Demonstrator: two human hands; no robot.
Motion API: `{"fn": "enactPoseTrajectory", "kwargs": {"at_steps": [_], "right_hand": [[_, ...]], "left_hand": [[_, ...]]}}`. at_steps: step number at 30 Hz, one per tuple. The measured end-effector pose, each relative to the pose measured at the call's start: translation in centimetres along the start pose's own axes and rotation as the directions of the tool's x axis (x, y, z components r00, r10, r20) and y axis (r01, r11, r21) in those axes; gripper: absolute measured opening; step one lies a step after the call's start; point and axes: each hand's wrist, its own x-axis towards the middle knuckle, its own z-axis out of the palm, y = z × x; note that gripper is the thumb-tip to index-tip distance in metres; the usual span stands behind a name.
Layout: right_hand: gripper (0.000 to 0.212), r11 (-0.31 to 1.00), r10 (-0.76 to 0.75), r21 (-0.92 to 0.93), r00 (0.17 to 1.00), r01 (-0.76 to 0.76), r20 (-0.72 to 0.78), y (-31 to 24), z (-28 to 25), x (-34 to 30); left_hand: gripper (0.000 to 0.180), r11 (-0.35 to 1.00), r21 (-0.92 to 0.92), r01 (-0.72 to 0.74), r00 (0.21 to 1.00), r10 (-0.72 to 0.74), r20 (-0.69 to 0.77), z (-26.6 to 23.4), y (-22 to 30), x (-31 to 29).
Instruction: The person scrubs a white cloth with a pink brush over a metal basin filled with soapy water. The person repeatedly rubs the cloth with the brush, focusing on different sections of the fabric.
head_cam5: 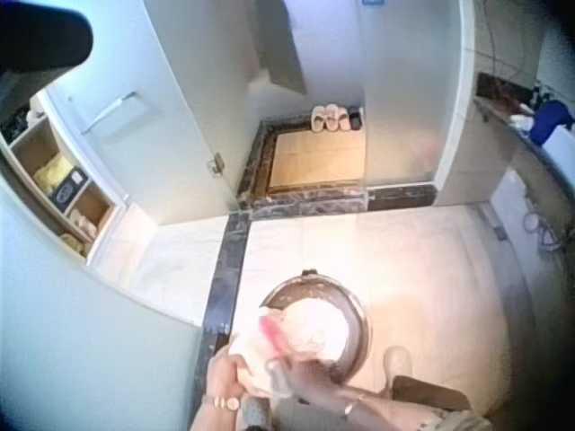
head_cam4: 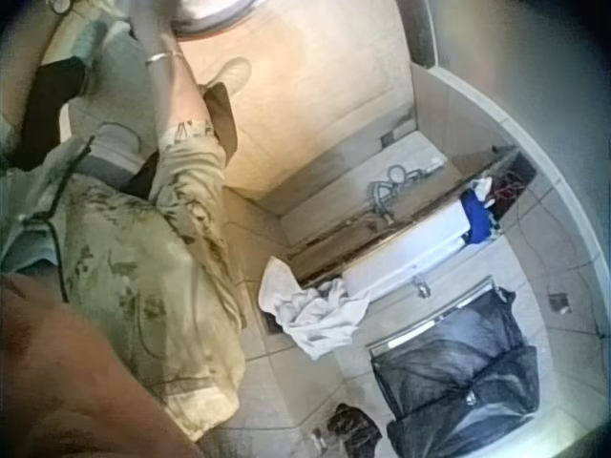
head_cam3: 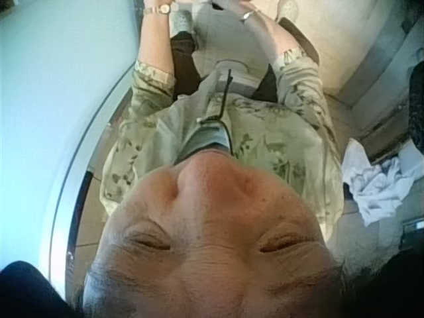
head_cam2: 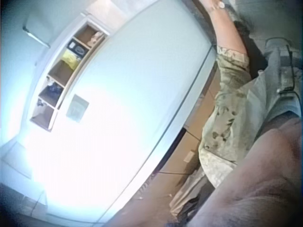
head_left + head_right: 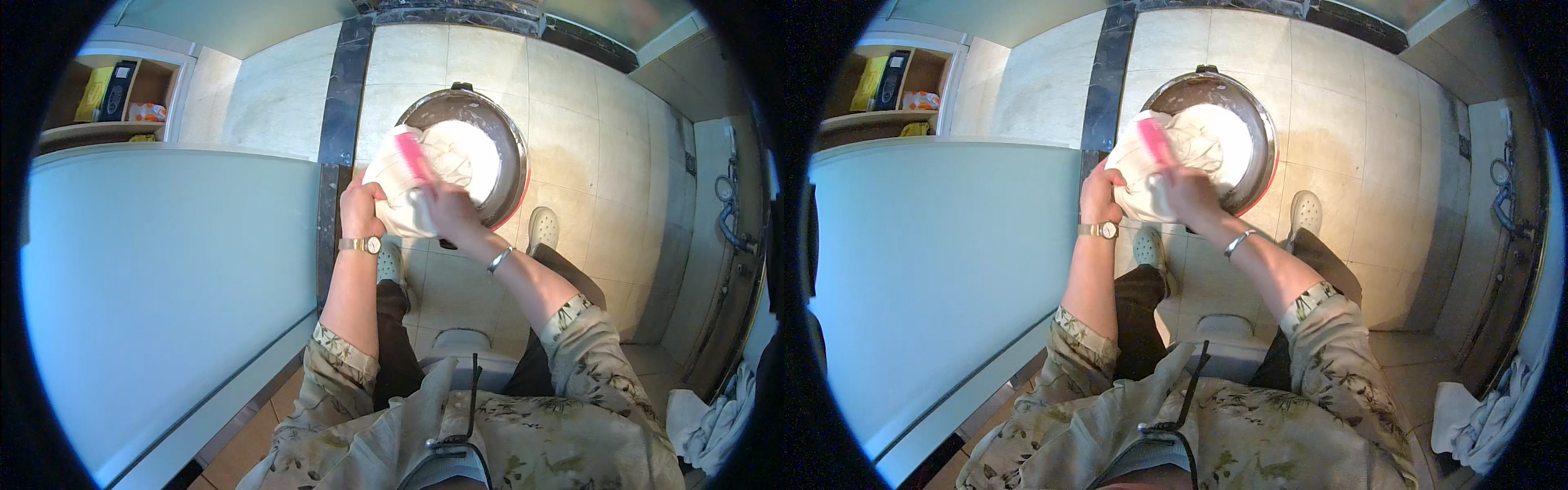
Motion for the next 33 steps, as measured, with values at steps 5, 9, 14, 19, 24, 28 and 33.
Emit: {"fn": "enactPoseTrajectory", "kwargs": {"at_steps": [5,9,14,19,24,28,33], "right_hand": [[0.032,0.981,-0.179,-0.108,0.972,0.163,-0.154,7.5,-0.4,1.6],[0.033,0.977,0.133,0.187,0.981,-0.105,-0.144,1.4,-1.0,1.0],[0.034,0.991,-0.119,0.058,0.993,0.119,-0.001,5.2,-0.3,0.7],[0.037,0.999,0.036,0.042,0.998,-0.033,-0.055,-0.7,-0.9,-0.4],[0.030,0.979,-0.196,-0.065,0.981,0.195,-0.011,8.3,-0.1,2.1],[0.038,0.998,-0.001,-0.058,0.995,-0.004,-0.100,5.3,-0.9,1.3],[0.032,0.997,-0.011,-0.082,0.999,0.015,0.045,4.6,1.2,1.5]], "left_hand": [[0.060,0.997,0.068,0.039,0.990,-0.048,0.131,1.9,0.0,-0.5],[0.057,0.994,0.100,0.033,0.999,-0.031,-0.020,1.3,0.6,-1.2],[0.058,1.000,0.025,0.009,1.000,-0.010,0.026,2.0,0.2,-0.9],[0.058,0.993,0.112,0.031,0.999,-0.030,-0.011,1.3,0.8,-1.4],[0.059,0.996,0.083,0.024,0.997,-0.030,0.065,2.7,0.6,-1.5],[0.058,0.992,0.121,-0.025,1.000,0.025,0.003,1.8,0.5,-1.8],[0.057,0.995,0.077,-0.066,0.998,0.064,0.016,1.9,1.0,-1.8]]}}
